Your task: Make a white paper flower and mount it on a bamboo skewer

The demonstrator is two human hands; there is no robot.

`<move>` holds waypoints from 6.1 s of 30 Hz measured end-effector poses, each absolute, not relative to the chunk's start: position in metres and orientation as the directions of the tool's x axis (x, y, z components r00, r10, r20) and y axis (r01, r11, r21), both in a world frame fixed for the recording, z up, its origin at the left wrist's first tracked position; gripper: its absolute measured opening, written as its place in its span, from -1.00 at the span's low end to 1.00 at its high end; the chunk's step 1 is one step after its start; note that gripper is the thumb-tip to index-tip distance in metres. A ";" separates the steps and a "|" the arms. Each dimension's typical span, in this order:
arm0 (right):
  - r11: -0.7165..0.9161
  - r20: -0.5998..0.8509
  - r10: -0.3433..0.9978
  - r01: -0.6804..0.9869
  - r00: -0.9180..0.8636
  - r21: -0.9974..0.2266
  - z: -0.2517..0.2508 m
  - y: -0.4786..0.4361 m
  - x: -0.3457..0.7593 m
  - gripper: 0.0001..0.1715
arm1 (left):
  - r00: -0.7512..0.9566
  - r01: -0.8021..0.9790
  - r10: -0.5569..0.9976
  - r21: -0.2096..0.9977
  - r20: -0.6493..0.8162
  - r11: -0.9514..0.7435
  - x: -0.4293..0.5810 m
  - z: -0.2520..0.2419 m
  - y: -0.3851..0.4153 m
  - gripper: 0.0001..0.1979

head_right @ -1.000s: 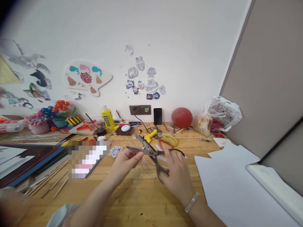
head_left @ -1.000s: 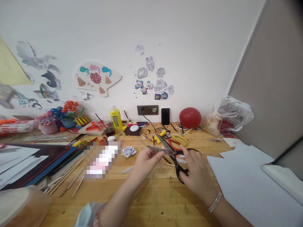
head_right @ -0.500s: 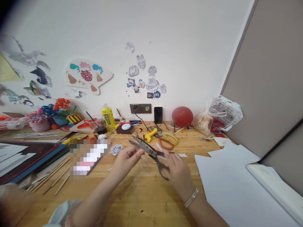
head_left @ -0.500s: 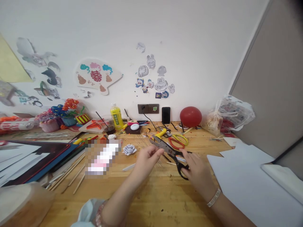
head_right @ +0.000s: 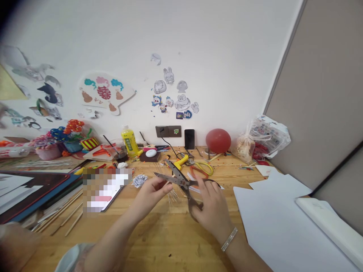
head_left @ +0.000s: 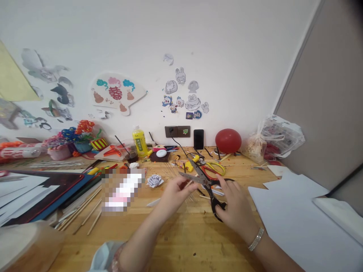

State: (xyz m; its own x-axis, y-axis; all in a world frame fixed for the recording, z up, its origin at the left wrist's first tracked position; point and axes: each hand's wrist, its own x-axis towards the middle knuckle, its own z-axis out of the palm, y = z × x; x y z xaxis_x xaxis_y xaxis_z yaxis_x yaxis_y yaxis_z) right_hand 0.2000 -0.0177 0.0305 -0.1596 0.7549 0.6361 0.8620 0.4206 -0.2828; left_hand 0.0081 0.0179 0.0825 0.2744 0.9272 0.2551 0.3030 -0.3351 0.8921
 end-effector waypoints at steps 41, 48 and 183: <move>0.456 0.680 0.675 0.887 -0.287 -0.078 0.024 -0.016 0.205 -0.45 | 0.119 0.356 0.961 0.892 0.251 -0.277 0.021 0.076 0.019 -0.68; 0.447 0.677 0.706 0.872 -0.206 -0.200 0.016 -0.012 0.205 -0.51 | 0.177 0.254 0.965 0.938 0.194 -0.235 0.017 0.078 0.019 -0.72; 0.433 0.695 0.696 0.877 -0.179 -0.209 0.027 -0.020 0.204 -0.45 | 0.127 0.128 0.983 0.981 0.130 -0.146 0.019 0.077 0.017 -0.66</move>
State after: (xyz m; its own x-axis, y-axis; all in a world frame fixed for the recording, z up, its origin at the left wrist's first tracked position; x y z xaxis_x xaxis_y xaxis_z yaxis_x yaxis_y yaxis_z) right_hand 0.2044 -0.0196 0.0272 -0.1790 0.6964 0.6950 0.8767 0.4334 -0.2086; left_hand 0.0185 0.0174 0.0766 0.1271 0.9833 0.1298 0.1275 -0.1460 0.9810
